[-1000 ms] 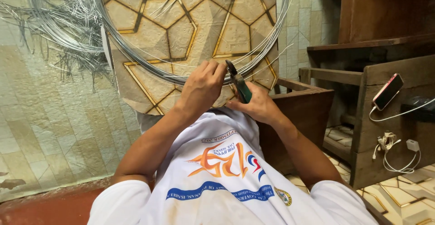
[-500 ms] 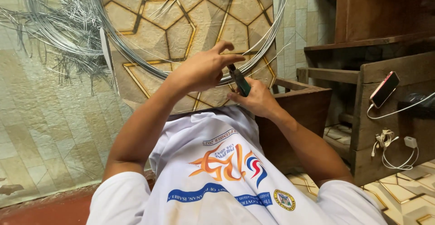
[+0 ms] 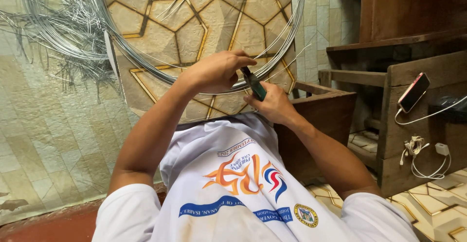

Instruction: Cutting and shaping small segments of metal wire from a coil using wire cutters

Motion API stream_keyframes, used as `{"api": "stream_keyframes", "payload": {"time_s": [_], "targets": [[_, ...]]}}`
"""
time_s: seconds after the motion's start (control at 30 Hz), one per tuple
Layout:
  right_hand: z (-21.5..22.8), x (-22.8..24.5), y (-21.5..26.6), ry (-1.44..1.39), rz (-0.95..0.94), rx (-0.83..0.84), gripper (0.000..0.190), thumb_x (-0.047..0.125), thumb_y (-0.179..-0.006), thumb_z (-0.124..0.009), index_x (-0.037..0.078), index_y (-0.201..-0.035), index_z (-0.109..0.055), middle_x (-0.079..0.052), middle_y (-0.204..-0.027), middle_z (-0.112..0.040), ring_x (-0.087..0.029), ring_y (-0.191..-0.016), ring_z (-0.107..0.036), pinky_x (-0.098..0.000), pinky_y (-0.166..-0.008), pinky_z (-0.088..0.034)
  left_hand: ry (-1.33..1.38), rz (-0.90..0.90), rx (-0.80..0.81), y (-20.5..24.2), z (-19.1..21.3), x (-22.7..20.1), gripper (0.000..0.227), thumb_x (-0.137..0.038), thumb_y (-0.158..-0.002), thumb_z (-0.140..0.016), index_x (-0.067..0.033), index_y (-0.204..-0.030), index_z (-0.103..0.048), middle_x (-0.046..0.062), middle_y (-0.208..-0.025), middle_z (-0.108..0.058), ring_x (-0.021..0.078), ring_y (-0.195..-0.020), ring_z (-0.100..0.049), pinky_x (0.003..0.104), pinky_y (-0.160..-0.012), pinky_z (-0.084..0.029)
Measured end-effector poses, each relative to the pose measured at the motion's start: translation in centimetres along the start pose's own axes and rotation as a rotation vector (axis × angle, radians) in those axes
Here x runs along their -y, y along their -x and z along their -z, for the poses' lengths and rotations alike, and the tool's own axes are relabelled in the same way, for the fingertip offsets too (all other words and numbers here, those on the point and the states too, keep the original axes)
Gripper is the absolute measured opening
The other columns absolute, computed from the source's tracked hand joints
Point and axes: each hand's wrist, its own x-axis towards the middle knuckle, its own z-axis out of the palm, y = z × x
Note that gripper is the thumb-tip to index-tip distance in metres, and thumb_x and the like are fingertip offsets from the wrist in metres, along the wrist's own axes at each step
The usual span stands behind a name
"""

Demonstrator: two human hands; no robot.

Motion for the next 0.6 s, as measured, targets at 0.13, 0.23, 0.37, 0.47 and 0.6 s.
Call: {"api": "stream_keyframes", "payload": {"time_s": [0.13, 0.23, 0.37, 0.47, 0.6], "targets": [[0.0, 0.0, -0.2, -0.002, 0.007, -0.007, 0.029, 0.044, -0.080, -0.080, 0.017, -0.086, -0.069, -0.010, -0.076, -0.070, -0.026, -0.084, -0.071, -0.0360, -0.075, -0.054, 0.020, -0.009, -0.014, -0.1, 0.0, 0.0, 0.057, 0.004, -0.078, -0.054, -0.0045, -0.134, -0.064, 0.021, -0.134, -0.063, 0.0471, -0.117, -0.064, 0.060, -0.095, -0.054], [0.1, 0.3, -0.1, 0.000, 0.004, -0.011, 0.029, 0.045, -0.081, -0.080, 0.018, -0.087, -0.070, -0.010, -0.075, -0.070, -0.026, -0.083, -0.071, -0.0361, -0.074, -0.054, 0.012, -0.004, -0.006, 0.1, 0.5, -0.3, 0.058, 0.004, -0.078, -0.056, -0.0037, -0.135, -0.063, 0.021, -0.134, -0.063, 0.0476, -0.118, -0.064, 0.060, -0.096, -0.054], [0.3, 0.9, 0.1, 0.011, 0.021, -0.021, 0.028, 0.042, -0.083, -0.078, 0.016, -0.083, -0.067, -0.011, -0.072, -0.067, -0.026, -0.079, -0.070, -0.0365, -0.071, -0.052, 0.011, -0.017, 0.001, 0.0, 0.5, 0.1, 0.057, 0.005, -0.079, -0.056, -0.0042, -0.134, -0.064, 0.020, -0.133, -0.064, 0.0453, -0.118, -0.065, 0.056, -0.095, -0.055], [0.1, 0.3, -0.2, 0.011, 0.026, -0.027, 0.028, 0.041, -0.083, -0.077, 0.015, -0.082, -0.066, -0.012, -0.071, -0.067, -0.027, -0.078, -0.069, -0.0367, -0.070, -0.052, 0.022, -0.032, -0.009, -0.2, 0.5, 0.3, 0.057, 0.005, -0.078, -0.056, -0.0039, -0.134, -0.064, 0.021, -0.132, -0.065, 0.0461, -0.118, -0.064, 0.057, -0.094, -0.055], [0.0, -0.1, -0.5, 0.012, 0.022, -0.028, 0.029, 0.041, -0.083, -0.077, 0.015, -0.081, -0.066, -0.013, -0.072, -0.067, -0.028, -0.078, -0.070, -0.0376, -0.070, -0.052, 0.023, -0.034, -0.006, -0.4, 0.5, 0.3, 0.057, 0.004, -0.079, -0.056, -0.0036, -0.134, -0.064, 0.021, -0.132, -0.065, 0.0458, -0.118, -0.064, 0.057, -0.094, -0.055]]}}
